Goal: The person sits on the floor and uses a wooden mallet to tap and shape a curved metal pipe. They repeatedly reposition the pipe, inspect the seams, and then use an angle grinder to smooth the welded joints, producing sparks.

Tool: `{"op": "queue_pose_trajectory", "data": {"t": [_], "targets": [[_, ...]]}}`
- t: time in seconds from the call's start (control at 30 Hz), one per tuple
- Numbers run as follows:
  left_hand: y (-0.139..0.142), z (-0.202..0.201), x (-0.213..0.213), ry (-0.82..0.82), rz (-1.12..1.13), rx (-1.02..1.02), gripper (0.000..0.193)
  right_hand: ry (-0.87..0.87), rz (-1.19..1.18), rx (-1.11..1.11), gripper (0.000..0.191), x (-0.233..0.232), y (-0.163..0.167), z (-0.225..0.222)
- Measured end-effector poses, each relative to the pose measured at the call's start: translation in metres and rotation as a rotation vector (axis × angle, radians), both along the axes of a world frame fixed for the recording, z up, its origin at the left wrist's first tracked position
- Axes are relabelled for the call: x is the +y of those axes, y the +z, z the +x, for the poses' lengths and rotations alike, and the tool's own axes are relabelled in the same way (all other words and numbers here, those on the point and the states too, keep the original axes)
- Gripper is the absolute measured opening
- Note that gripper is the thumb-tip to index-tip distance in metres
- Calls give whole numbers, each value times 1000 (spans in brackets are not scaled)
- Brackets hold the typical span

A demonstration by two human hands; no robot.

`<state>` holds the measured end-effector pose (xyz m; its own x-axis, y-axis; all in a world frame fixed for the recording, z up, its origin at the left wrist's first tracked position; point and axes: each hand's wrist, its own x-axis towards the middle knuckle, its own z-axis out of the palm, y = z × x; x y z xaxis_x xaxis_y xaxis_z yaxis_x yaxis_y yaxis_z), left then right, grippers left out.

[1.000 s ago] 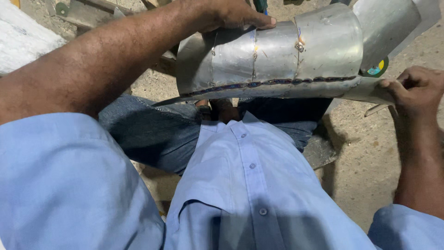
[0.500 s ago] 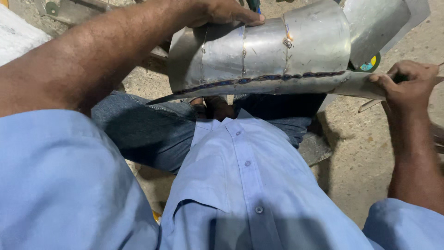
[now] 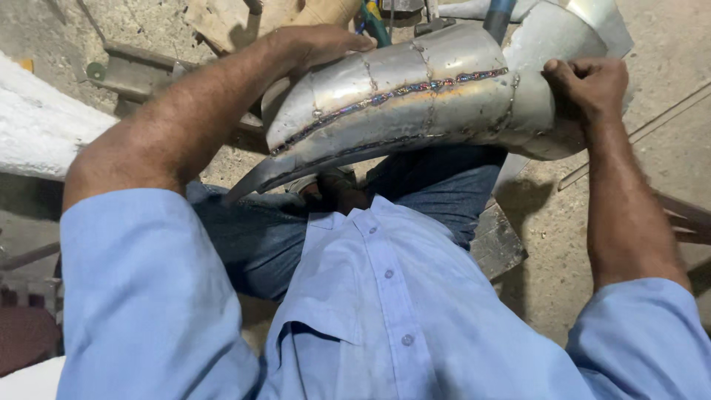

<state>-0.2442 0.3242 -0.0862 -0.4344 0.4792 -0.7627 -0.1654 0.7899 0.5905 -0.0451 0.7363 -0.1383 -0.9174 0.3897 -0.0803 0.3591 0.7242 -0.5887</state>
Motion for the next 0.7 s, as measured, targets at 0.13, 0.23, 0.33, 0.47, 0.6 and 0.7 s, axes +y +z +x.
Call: {"op": "queue_pose_trajectory", "data": {"t": [0.13, 0.23, 0.33, 0.47, 0.6, 0.7], "targets": [[-24, -1, -18, -30, -35, 20, 71, 52, -61, 118, 48, -11, 1, -5], [-35, -1, -34, -77, 6, 4, 74, 29, -34, 49, 50, -13, 5, -9], [-47, 3, -55, -16, -6, -13, 73, 47, -88, 43, 43, -16, 7, -13], [-65, 4, -84, 125, 34, -19, 74, 79, 13, -64, 63, -18, 12, -22], [-81, 15, -100, 247, -12, -67, 73, 135, 156, -124, 68, -21, 15, -36], [-90, 19, -99, 230, -37, -26, 73, 162, 196, -168, 71, -24, 15, -41]]}}
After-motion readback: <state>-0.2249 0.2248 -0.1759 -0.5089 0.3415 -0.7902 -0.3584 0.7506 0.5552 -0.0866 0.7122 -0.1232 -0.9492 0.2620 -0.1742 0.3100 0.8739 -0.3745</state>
